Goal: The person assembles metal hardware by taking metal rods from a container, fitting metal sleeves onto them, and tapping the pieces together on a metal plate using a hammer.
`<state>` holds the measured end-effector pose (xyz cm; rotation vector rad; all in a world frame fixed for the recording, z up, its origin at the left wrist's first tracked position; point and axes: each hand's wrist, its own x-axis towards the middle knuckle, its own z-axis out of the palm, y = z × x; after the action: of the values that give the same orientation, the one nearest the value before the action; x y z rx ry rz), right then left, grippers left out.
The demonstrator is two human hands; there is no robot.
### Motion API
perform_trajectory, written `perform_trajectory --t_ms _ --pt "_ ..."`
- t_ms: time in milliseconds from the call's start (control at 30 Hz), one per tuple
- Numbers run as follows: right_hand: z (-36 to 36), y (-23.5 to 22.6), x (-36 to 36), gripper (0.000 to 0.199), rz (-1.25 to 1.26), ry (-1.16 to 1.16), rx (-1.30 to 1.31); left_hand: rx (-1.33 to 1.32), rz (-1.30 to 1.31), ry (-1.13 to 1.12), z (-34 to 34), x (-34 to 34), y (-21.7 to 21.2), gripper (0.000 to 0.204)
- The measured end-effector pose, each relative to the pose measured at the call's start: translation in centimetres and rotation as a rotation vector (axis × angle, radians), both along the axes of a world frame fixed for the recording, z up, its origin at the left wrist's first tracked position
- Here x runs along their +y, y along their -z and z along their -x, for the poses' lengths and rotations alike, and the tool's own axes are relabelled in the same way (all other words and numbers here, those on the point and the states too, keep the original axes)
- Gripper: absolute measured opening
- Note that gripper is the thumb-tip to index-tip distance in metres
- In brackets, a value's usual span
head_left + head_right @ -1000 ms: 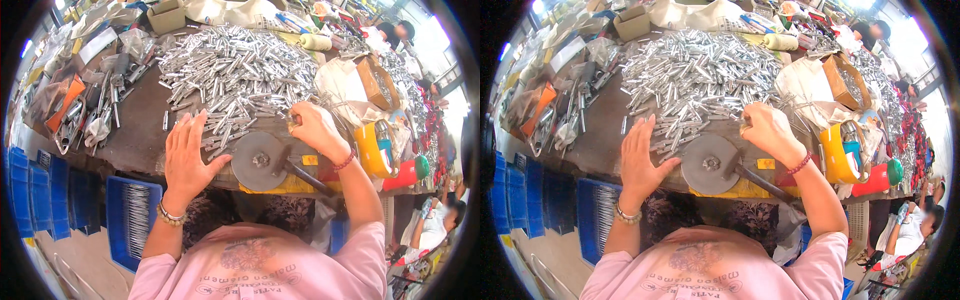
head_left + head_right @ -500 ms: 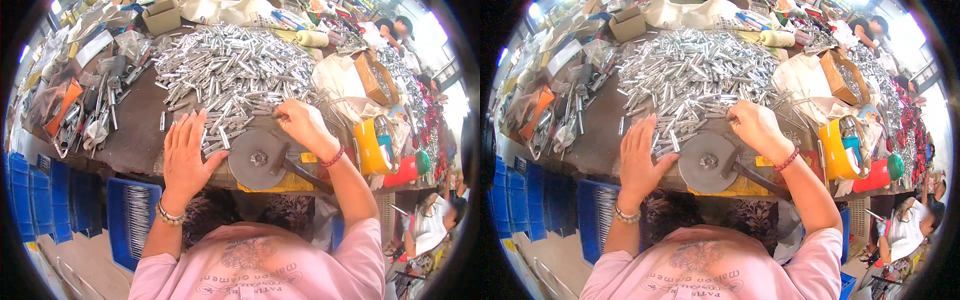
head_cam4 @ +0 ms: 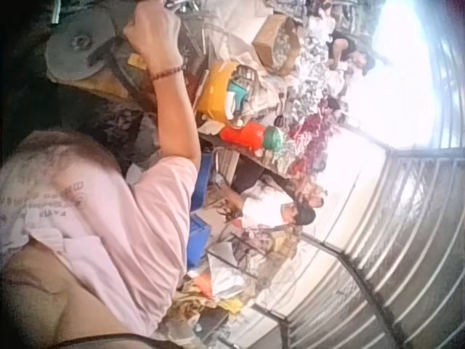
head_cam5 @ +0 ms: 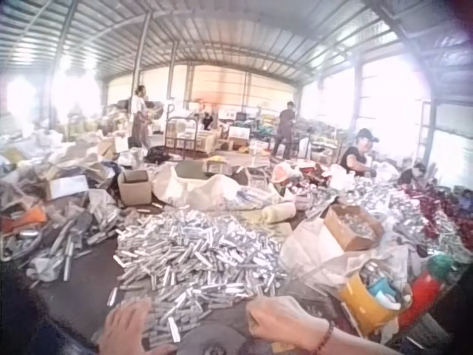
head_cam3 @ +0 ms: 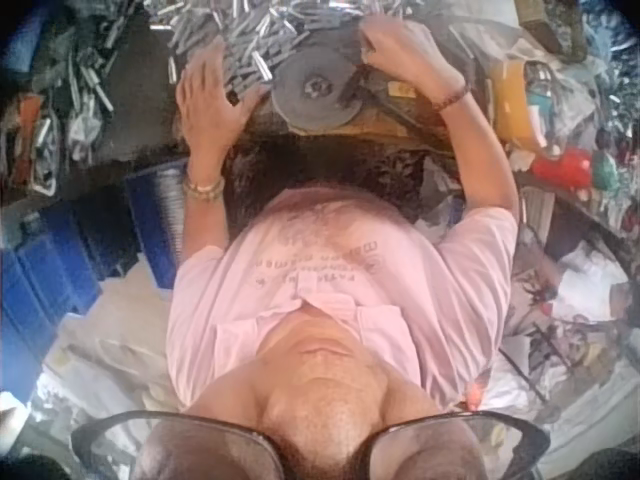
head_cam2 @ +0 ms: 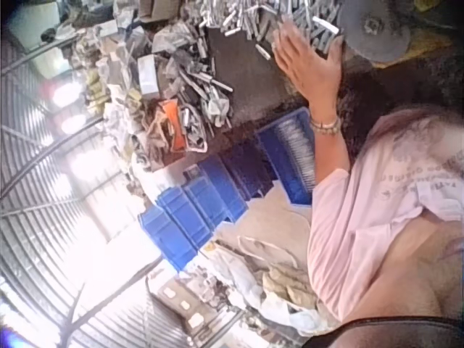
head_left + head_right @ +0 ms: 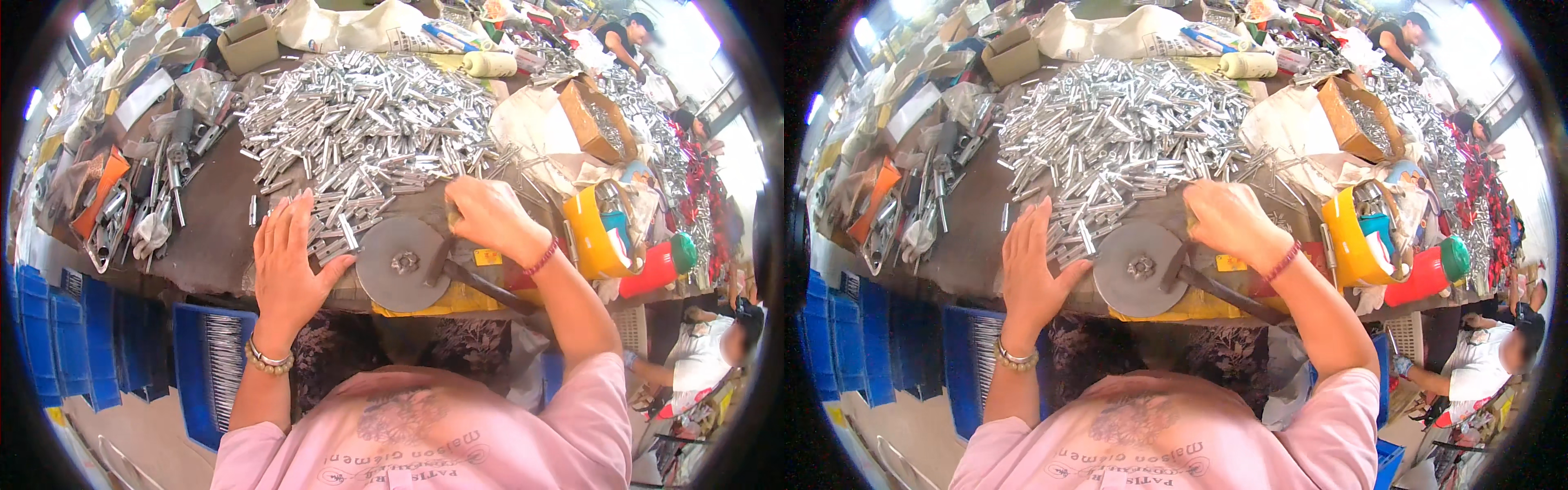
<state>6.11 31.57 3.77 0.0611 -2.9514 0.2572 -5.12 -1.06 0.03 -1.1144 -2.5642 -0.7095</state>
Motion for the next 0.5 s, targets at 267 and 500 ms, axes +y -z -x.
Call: perform_trajectory --t_ms 267,500 --pt "-5.0 -2.7 1.8 0.018 0.040 0.272 -0.085 0.019 -0.017 -0.017 -0.2 0.0 0.0 0.102" --pt "0.7 1.6 2.1 0.044 0.250 0.430 0.183 0.024 -0.008 0.009 0.1 0.0 -0.2 0.105"
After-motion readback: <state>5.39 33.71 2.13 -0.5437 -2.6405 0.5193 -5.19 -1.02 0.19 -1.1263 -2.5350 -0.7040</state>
